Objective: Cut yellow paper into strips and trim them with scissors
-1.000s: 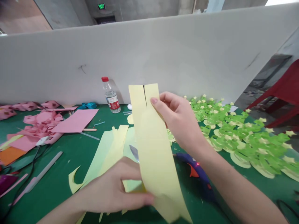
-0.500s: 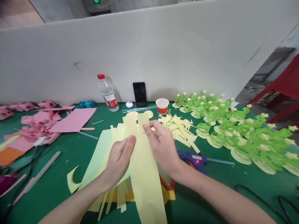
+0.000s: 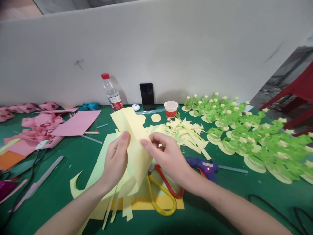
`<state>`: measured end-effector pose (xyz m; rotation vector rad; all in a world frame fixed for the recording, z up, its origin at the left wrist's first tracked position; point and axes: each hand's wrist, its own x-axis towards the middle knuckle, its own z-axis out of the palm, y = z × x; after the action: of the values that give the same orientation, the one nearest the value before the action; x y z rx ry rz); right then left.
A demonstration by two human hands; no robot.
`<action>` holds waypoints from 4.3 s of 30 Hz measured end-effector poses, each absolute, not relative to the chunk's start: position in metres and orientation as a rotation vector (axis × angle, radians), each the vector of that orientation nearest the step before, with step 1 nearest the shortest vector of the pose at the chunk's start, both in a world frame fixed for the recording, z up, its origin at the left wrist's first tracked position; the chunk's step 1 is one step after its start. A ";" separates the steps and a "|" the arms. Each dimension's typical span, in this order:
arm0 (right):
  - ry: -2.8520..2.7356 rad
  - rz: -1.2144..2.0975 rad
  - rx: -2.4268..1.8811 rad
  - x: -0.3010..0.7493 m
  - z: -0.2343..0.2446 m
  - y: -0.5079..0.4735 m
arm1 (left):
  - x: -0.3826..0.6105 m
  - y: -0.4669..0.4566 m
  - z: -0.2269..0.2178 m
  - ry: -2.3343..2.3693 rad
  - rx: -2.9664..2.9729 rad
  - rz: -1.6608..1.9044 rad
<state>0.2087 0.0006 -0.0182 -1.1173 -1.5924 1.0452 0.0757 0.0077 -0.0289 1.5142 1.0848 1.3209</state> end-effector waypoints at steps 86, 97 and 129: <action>-1.390 0.510 -1.306 0.205 -0.035 -0.004 | 0.091 -0.001 -0.047 1.072 1.804 1.130; -1.474 0.681 -1.257 0.208 -0.030 -0.005 | 0.086 0.001 -0.039 1.034 1.760 1.140; -1.475 0.482 -1.284 0.208 -0.033 -0.010 | 0.092 -0.005 -0.040 1.006 1.759 1.105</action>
<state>0.2075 -0.0103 -0.0333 -1.2842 -1.4746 0.4818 0.0924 -0.0047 -0.0404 1.7588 1.0061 1.1050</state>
